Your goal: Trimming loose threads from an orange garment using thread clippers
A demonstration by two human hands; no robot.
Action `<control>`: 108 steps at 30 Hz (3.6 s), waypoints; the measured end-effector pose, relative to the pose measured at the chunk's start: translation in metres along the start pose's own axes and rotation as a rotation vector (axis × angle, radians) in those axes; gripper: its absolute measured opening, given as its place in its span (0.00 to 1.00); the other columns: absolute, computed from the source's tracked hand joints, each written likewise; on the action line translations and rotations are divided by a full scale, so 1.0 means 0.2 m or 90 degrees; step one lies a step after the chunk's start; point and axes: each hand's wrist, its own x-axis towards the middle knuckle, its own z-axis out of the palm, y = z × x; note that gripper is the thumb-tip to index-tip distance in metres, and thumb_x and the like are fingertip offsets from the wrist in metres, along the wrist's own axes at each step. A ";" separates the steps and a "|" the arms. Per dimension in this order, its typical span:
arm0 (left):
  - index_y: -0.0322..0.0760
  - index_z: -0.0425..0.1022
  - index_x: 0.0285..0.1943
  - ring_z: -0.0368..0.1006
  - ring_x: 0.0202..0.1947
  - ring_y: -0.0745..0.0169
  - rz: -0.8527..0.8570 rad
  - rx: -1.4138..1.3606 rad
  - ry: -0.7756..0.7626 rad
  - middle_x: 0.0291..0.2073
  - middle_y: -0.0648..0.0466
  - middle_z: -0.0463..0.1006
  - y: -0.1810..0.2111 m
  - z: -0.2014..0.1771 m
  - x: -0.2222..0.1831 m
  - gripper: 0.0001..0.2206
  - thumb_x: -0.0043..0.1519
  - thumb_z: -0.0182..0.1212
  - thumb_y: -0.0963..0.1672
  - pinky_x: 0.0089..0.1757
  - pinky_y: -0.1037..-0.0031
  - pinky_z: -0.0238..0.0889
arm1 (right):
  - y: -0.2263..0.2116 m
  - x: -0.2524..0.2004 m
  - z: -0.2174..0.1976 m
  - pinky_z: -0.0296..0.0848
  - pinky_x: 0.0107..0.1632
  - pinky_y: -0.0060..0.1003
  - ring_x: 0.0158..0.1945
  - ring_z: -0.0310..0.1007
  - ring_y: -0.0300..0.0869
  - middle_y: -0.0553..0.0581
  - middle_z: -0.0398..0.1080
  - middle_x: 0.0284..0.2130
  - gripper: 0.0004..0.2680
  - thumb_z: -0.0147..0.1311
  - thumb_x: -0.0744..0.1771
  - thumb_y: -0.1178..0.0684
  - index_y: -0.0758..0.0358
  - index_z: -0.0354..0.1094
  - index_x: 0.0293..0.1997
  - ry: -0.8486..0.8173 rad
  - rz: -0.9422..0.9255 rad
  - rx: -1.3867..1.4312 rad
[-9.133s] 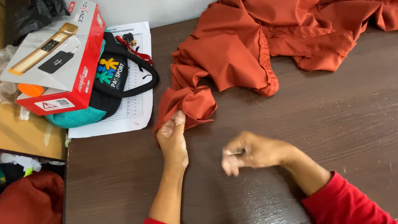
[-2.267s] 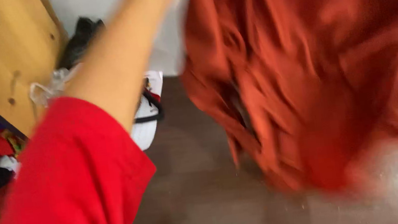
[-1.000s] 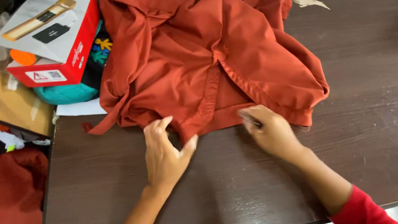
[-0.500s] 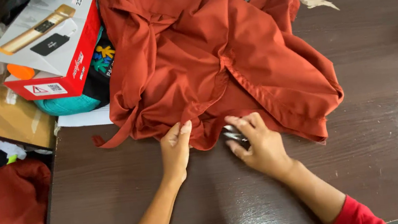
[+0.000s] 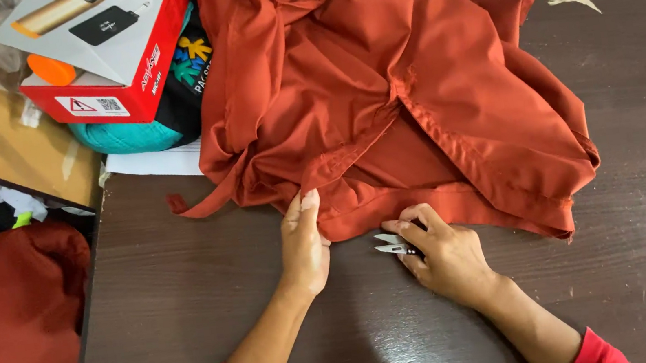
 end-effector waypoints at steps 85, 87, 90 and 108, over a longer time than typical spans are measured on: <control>0.16 0.69 0.58 0.75 0.55 0.42 -0.478 -0.150 0.019 0.53 0.27 0.75 -0.25 0.57 -0.37 0.20 0.61 0.59 0.41 0.58 0.65 0.70 | 0.64 -0.07 -0.41 0.75 0.34 0.73 0.46 0.76 0.69 0.48 0.56 0.68 0.27 0.51 0.63 0.49 0.38 0.48 0.72 -0.022 0.356 -0.214; 0.13 0.66 0.62 0.73 0.59 0.41 -0.525 -0.139 -0.012 0.59 0.26 0.72 -0.22 0.59 -0.41 0.23 0.63 0.58 0.42 0.58 0.65 0.70 | 0.74 -0.06 -0.33 0.73 0.35 0.66 0.42 0.78 0.64 0.53 0.76 0.45 0.14 0.54 0.62 0.50 0.48 0.67 0.52 0.036 0.328 -0.218; 0.13 0.63 0.65 0.74 0.57 0.39 -0.536 -0.131 -0.047 0.59 0.25 0.72 -0.23 0.58 -0.41 0.31 0.59 0.63 0.46 0.58 0.65 0.69 | 0.56 0.08 -0.40 0.71 0.43 0.56 0.42 0.74 0.72 0.71 0.77 0.38 0.14 0.52 0.68 0.45 0.40 0.71 0.61 0.054 0.425 0.064; 0.37 0.78 0.55 0.75 0.59 0.49 -0.058 0.022 -0.085 0.54 0.40 0.81 -0.44 -0.05 0.10 0.15 0.68 0.57 0.49 0.62 0.52 0.63 | 0.19 0.12 -0.31 0.59 0.07 0.32 0.05 0.52 0.34 0.62 0.62 0.08 0.14 0.66 0.64 0.54 0.78 0.68 0.23 -0.113 0.347 0.790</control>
